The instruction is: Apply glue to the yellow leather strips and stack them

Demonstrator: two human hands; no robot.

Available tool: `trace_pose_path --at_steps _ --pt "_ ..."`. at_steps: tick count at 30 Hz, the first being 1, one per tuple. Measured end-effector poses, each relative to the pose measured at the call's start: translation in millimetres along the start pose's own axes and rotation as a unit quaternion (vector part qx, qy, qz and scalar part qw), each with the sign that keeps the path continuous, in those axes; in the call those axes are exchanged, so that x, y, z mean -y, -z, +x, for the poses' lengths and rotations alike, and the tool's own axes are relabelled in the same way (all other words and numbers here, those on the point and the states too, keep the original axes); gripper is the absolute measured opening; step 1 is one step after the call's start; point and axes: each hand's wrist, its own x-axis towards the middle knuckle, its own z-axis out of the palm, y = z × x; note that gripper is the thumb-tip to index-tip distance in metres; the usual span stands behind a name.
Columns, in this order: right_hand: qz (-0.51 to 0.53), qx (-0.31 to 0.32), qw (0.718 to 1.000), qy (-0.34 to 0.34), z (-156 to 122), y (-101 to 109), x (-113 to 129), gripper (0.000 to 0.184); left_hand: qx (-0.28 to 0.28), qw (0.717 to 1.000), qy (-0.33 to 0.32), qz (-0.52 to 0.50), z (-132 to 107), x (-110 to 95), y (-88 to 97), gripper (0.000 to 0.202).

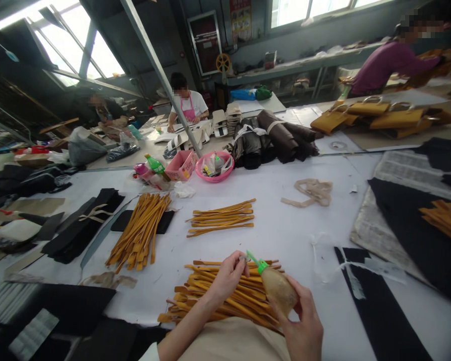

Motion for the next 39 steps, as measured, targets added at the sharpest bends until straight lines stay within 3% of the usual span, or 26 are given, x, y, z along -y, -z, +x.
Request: trace_pose_path --at_steps 3,9,14,24,39 --pt "-0.002 -0.032 0.999 -0.009 -1 1 -3 0.053 -0.007 1.000 -0.002 0.004 0 2 -0.3 0.038" --pt "0.030 0.011 0.999 -0.017 -3 0 -7 0.050 -0.007 1.000 0.002 -0.002 0 5 -0.1 0.035" --pt "0.061 -0.057 0.992 -0.096 -1 -2 -7 0.060 -0.005 1.000 0.003 0.001 1 8 1.0 0.033" --pt "0.063 0.001 0.996 -0.061 -13 3 -8 0.051 0.006 0.999 0.026 -0.042 2 2 0.6 0.036" --pt "0.051 -0.011 0.998 -0.036 -12 2 -17 0.055 0.002 0.994 0.059 -0.094 2 -3 2.8 0.040"
